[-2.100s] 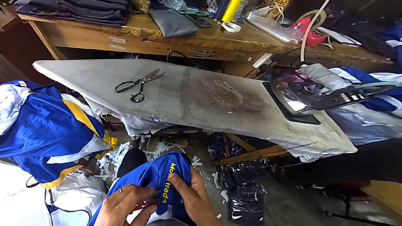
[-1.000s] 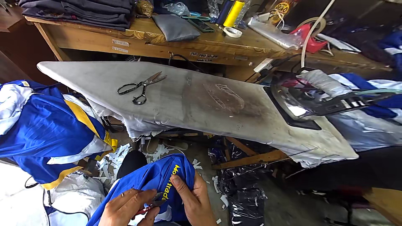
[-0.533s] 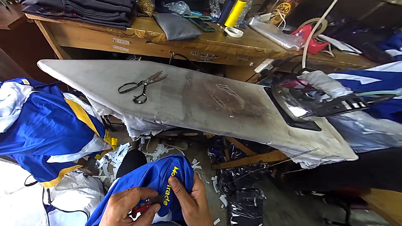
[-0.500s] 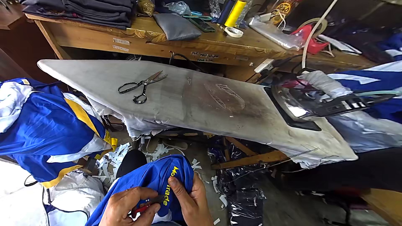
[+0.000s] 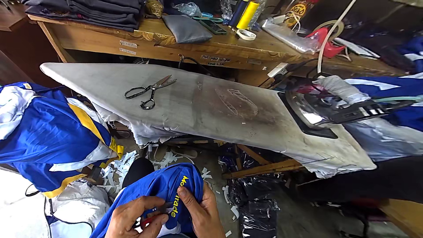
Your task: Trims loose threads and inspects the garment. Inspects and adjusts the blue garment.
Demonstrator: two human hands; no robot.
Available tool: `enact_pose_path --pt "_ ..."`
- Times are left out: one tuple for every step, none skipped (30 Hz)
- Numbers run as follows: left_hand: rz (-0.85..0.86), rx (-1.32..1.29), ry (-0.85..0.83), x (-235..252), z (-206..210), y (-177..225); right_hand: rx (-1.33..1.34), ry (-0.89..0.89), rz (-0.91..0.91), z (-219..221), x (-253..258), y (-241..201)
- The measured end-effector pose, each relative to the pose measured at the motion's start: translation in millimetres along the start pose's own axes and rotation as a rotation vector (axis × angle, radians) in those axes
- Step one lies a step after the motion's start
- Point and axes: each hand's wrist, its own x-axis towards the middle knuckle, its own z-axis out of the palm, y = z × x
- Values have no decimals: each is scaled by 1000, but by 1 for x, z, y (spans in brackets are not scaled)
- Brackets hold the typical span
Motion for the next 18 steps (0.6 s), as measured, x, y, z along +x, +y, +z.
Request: enact_pose_path --pt "27 56 4 0 -1 1 5 6 1 0 0 0" --pt "54 108 6 -1 -1 2 4 9 2 0 0 0" --pt "75 150 11 -1 -1 3 -1 10 -1 0 0 -1" --pt "90 183 17 -1 0 3 -13 13 -9 1 0 -1" --pt "98 204 25 -1 0 4 -31 18 -19 1 0 -2" --pt "103 218 32 -1 1 5 -51 22 -25 2 -1 -3" --pt "105 227 35 -1 1 5 -68 27 -29 3 -1 -4" --pt "107 235 39 -1 1 5 -80 31 -34 3 -2 -5" --pt "108 243 42 -1 1 5 -89 36 -41 3 -2 -6" --pt "108 247 44 -1 2 5 -97 36 -50 3 -2 -6" --pt "107 250 46 -1 2 5 -98 39 -55 3 -2 -5" --pt "110 251 48 -1 2 5 -93 45 -56 3 -3 -6" --pt "113 250 52 -1 3 4 -88 50 -55 3 -3 -6" --pt "118 247 56 -2 3 3 -83 53 -53 3 -4 -7" --pt "127 245 59 -2 3 2 -81 56 -51 4 -4 -7" --pt "136 245 59 -1 3 2 -79 57 -52 4 -4 -7" --pt "142 240 59 -1 3 2 -76 57 -53 4 -4 -7" --pt "144 231 62 -1 3 2 -72 57 -53 4 -4 -7"
